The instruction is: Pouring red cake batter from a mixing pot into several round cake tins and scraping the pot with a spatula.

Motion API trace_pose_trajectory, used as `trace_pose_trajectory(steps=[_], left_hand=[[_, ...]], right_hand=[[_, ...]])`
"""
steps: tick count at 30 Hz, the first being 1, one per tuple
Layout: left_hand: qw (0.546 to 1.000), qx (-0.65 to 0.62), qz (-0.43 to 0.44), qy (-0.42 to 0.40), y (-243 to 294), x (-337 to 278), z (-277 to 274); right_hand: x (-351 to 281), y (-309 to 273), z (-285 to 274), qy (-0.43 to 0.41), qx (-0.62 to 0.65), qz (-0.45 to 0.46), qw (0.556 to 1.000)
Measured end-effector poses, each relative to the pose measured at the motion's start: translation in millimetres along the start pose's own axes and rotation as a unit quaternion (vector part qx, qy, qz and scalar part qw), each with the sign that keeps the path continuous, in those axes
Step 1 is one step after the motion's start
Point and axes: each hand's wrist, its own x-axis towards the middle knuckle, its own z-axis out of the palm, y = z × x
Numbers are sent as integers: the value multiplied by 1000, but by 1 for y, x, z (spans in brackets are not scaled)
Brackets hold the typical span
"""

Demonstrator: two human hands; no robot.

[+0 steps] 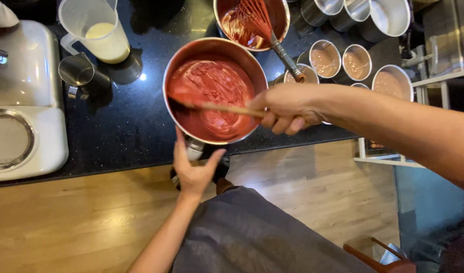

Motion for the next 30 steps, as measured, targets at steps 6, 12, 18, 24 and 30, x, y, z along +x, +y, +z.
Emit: trace_pose_trajectory(steps=[6,12,18,24,30], left_hand=[[991,-99,-53,-70,-26,-56,5],[998,55,37,0,-34,52,-21],[994,11,41,-103,-38,85,-15],[999,-52,-4,3,5,35,30],[998,51,-14,30,20,-40,40]], right_hand=[[-6,-19,8,347,-542,-326,692],[48,-37,18,383,-692,-284,542],[32,-49,16,217,-681,-184,675],[5,-19,11,51,-305,-29,951],[6,10,-19,-8,0,-50,999]])
